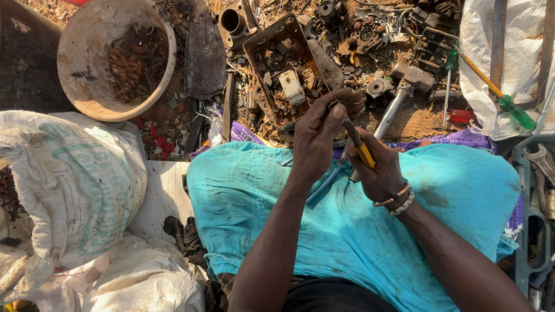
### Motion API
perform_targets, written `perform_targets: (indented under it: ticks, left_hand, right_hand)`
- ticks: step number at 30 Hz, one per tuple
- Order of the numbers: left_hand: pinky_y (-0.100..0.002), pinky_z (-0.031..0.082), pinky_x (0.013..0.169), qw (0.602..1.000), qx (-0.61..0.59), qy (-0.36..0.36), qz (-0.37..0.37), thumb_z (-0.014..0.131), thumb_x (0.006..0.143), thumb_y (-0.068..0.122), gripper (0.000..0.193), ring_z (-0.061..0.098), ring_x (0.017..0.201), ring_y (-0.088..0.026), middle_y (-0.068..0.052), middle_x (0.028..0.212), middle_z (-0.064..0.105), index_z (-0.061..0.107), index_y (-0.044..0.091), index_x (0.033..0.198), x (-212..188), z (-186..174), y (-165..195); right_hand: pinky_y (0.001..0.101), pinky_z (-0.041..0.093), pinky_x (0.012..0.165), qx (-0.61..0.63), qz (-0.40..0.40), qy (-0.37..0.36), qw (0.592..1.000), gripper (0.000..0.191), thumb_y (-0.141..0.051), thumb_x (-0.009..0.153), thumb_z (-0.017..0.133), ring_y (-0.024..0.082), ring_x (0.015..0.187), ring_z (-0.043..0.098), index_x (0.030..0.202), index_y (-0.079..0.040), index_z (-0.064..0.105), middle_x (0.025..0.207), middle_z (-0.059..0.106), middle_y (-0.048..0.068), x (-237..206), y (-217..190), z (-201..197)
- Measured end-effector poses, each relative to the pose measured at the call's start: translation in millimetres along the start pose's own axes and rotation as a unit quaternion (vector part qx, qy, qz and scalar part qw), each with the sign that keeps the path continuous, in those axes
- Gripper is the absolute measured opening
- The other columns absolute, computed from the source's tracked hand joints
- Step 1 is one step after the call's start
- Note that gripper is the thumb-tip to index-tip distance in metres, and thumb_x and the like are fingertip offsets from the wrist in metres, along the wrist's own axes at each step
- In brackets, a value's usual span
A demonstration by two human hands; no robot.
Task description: The person sits on the ground with a cloth over their lap and dismantles a rusty metal electrical switch box, prying out the internal switch and small parts by hand and with pliers and a screwdriver. They then place a flat metal plate on a stone block and hammer it, setting the plate aside afterward.
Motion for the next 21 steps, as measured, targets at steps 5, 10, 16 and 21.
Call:
perform_targets:
  ticks: [5,10,16,21]
  left_hand:
    - [-0.042,0.06,0.11,0.999,-0.045,-0.025,-0.008,0.055,0.113,0.023,0.032,0.069,0.123,-0.024,-0.014,0.129,0.071,0.063,0.002,0.136,0,-4,-13]
    - [-0.041,0.063,0.103,0.999,-0.008,-0.042,-0.006,0.058,0.113,0.021,0.03,0.072,0.115,-0.023,-0.014,0.118,0.073,0.067,0.001,0.133,6,-6,-10]
    - [-0.03,0.062,0.099,0.993,0.111,0.022,0.016,0.057,0.108,0.027,0.036,0.072,0.116,-0.013,-0.007,0.125,0.072,0.059,0.007,0.138,-1,-1,-2]
    - [-0.028,0.062,0.083,0.983,0.054,0.174,-0.02,0.063,0.108,0.021,0.03,0.07,0.095,-0.012,-0.01,0.108,0.074,0.07,0.003,0.131,-12,-23,-26]
  right_hand:
    - [0.0277,0.043,0.054,0.094,0.036,-0.044,0.994,0.035,-0.027,0.103,0.062,0.008,0.06,0.054,0.133,-0.009,0.064,0.07,0.058,-0.001,-7,10,7]
    - [0.0251,0.04,0.053,0.281,0.093,-0.101,0.95,0.039,-0.026,0.103,0.06,0.007,0.06,0.048,0.133,-0.002,0.062,0.076,0.057,-0.001,-13,25,16]
    - [0.0247,0.045,0.056,0.372,0.096,-0.165,0.908,0.04,-0.031,0.106,0.059,0.008,0.065,0.053,0.132,-0.001,0.058,0.084,0.06,0.002,-4,34,25]
    - [0.0297,0.053,0.067,0.165,0.036,-0.157,0.973,0.034,-0.037,0.108,0.056,0.011,0.078,0.065,0.121,-0.007,0.066,0.088,0.069,0.002,4,33,25]
Point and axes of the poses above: each hand's wrist, its own x-axis towards the middle knuckle, its own z-axis out of the palm, y = z × x, the point moved 5 cm from there along x, towards the middle knuckle
